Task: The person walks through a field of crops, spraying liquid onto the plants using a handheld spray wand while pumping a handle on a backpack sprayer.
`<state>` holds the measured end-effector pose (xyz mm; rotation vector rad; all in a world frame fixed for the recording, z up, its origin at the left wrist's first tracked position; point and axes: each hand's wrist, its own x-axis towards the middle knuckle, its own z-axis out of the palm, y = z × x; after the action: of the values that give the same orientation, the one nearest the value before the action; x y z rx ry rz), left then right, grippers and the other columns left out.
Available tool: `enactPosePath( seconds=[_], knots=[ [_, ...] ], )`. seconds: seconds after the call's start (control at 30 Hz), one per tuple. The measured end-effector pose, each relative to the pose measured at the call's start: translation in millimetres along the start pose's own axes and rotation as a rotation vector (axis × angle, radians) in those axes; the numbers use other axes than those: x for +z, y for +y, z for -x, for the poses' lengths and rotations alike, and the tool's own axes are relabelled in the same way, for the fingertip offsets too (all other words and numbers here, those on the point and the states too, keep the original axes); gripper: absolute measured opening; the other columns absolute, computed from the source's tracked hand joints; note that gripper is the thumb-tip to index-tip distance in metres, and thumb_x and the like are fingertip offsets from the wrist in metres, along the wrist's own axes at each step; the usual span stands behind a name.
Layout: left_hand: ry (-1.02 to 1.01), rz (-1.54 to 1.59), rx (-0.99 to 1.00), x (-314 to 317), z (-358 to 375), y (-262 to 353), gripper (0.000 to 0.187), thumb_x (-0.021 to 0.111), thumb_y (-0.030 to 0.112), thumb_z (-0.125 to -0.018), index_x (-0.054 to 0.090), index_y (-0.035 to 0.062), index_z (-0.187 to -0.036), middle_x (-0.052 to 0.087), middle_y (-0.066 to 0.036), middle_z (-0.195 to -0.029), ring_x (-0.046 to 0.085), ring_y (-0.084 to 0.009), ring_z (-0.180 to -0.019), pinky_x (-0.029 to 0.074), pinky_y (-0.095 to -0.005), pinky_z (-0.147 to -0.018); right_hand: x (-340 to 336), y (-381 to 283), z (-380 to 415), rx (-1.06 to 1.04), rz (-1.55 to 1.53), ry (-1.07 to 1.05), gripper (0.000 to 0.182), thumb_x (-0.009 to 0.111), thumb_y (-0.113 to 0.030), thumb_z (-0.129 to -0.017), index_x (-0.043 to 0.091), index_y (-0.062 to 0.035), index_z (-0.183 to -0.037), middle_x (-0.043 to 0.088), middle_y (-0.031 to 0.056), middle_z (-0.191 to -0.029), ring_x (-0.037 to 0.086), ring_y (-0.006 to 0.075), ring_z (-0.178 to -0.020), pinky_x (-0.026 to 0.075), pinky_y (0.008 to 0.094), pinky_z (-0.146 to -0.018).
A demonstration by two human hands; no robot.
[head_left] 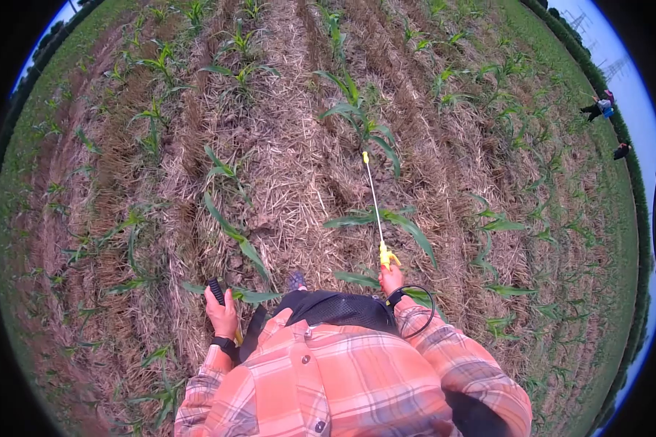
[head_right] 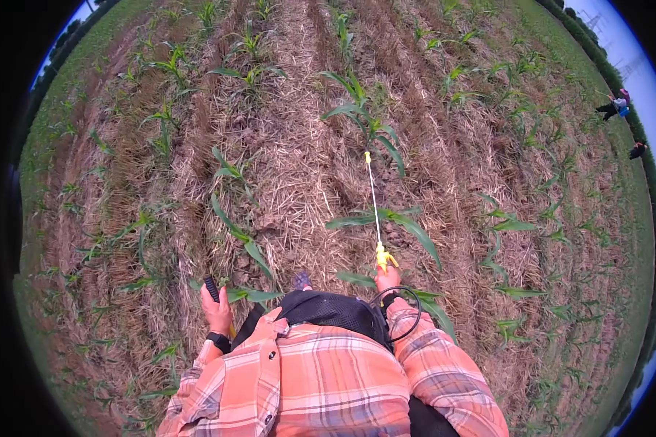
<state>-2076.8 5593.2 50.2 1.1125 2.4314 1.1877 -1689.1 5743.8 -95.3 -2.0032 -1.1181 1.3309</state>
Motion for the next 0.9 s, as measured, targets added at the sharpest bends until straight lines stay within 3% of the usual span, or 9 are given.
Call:
enactPosePath(
  seconds=[0.07, 0.2, 0.27, 0.3, 0.4, 0.6, 0.7, 0.8, 0.9],
  knots=[
    [-0.048, 0.1, -0.196, -4, -14, -11, 0.032, 0.054, 0.013, -0.077, 0.041, 0.0004, -0.103, 0.049, -0.011, -0.07, 0.048, -0.0202, -0.059, 0.04, -0.031, -0.056, 22, -17, -4, -0.047, 0.057, -0.039, 0.019, 0.049, -0.026, -0.081, 0.049, -0.0073, -0.08, 0.05, 0.0016, -0.054, 0.042, 0.0091, -0.038, 0.032, 0.0239, -0.031],
    [0.006, 0.116, -0.14, -15, -42, -4, 0.033, 0.055, 0.013, -0.076, 0.041, 0.0004, -0.103, 0.049, -0.011, -0.069, 0.047, -0.0202, -0.058, 0.04, -0.0312, -0.056, 57, -68, -6, -0.05, 0.233, -0.163, 0.018, 0.049, -0.025, -0.08, 0.051, -0.0062, -0.081, 0.052, 0.0019, -0.055, 0.046, 0.0097, -0.041, 0.035, 0.0253, -0.036],
    [0.003, 0.079, -0.135, -18, -55, -5, 0.033, 0.055, 0.013, -0.076, 0.041, 0.0007, -0.103, 0.048, -0.01, -0.069, 0.047, -0.0199, -0.058, 0.04, -0.0309, -0.056, 78, -82, -12, -0.286, 0.448, -0.203, 0.019, 0.05, -0.024, -0.079, 0.052, -0.0052, -0.079, 0.053, 0.0027, -0.056, 0.049, 0.0102, -0.045, 0.038, 0.0263, -0.041],
    [0.0, 0.078, -0.137, -18, -59, -9, 0.033, 0.055, 0.013, -0.076, 0.041, 0.0007, -0.103, 0.048, -0.01, -0.069, 0.047, -0.0199, -0.058, 0.04, -0.0309, -0.056, 84, -104, -3, -0.218, 0.308, -0.268, 0.02, 0.051, -0.025, -0.079, 0.052, -0.0047, -0.076, 0.054, 0.0031, -0.057, 0.05, 0.0104, -0.048, 0.039, 0.0264, -0.044],
    [0.007, 0.068, -0.149, -16, -71, -25, 0.033, 0.055, 0.013, -0.076, 0.041, 0.0009, -0.102, 0.048, -0.009, -0.068, 0.047, -0.0193, -0.058, 0.04, -0.0306, -0.055, 99, -138, -1, -0.31, 0.38, -0.387, 0.022, 0.052, -0.025, -0.078, 0.053, -0.0039, -0.081, 0.055, 0.0039, -0.058, 0.052, 0.0124, -0.05, 0.041, 0.0268, -0.048],
    [-0.176, 0.289, -0.452, -28, -102, -9, 0.038, 0.055, 0.016, -0.076, 0.036, 0.0015, -0.106, 0.048, -0.007, -0.067, 0.048, -0.0186, -0.058, 0.039, -0.0309, -0.054, 130, -170, -24, -0.553, 0.432, -0.469, 0.023, 0.054, -0.025, -0.077, 0.055, -0.004, -0.085, 0.057, 0.0046, -0.061, 0.053, 0.0125, -0.053, 0.041, 0.0262, -0.05],
    [-0.086, 0.083, -0.193, -17, -119, -19, 0.039, 0.054, 0.019, -0.077, 0.035, 0.002, -0.106, 0.047, -0.008, -0.066, 0.048, -0.0188, -0.056, 0.039, -0.0317, -0.052, 137, -192, -37, -0.338, 0.4, -0.564, 0.021, 0.054, -0.024, -0.077, 0.055, -0.0042, -0.085, 0.057, 0.0041, -0.063, 0.053, 0.0113, -0.054, 0.041, 0.0257, -0.051],
    [-0.019, 0.015, -0.078, -8, -146, 5, 0.039, 0.053, 0.02, -0.077, 0.034, 0.0019, -0.107, 0.047, -0.008, -0.066, 0.047, -0.0188, -0.055, 0.038, -0.0322, -0.052, 145, -203, -69, -0.278, 0.368, -0.534, 0.02, 0.055, -0.023, -0.077, 0.056, -0.0045, -0.085, 0.057, 0.0033, -0.062, 0.052, 0.0102, -0.054, 0.041, 0.0251, -0.05],
    [-0.04, 0.043, -0.178, 10, -170, 14, 0.038, 0.053, 0.019, -0.078, 0.035, 0.0014, -0.106, 0.047, -0.009, -0.067, 0.046, -0.0195, -0.056, 0.039, -0.0321, -0.053, 144, -216, -103, -0.277, 0.289, -0.469, 0.019, 0.053, -0.024, -0.078, 0.055, -0.0049, -0.081, 0.055, 0.0025, -0.06, 0.051, 0.0094, -0.052, 0.04, 0.0243, -0.049]
  ],
)
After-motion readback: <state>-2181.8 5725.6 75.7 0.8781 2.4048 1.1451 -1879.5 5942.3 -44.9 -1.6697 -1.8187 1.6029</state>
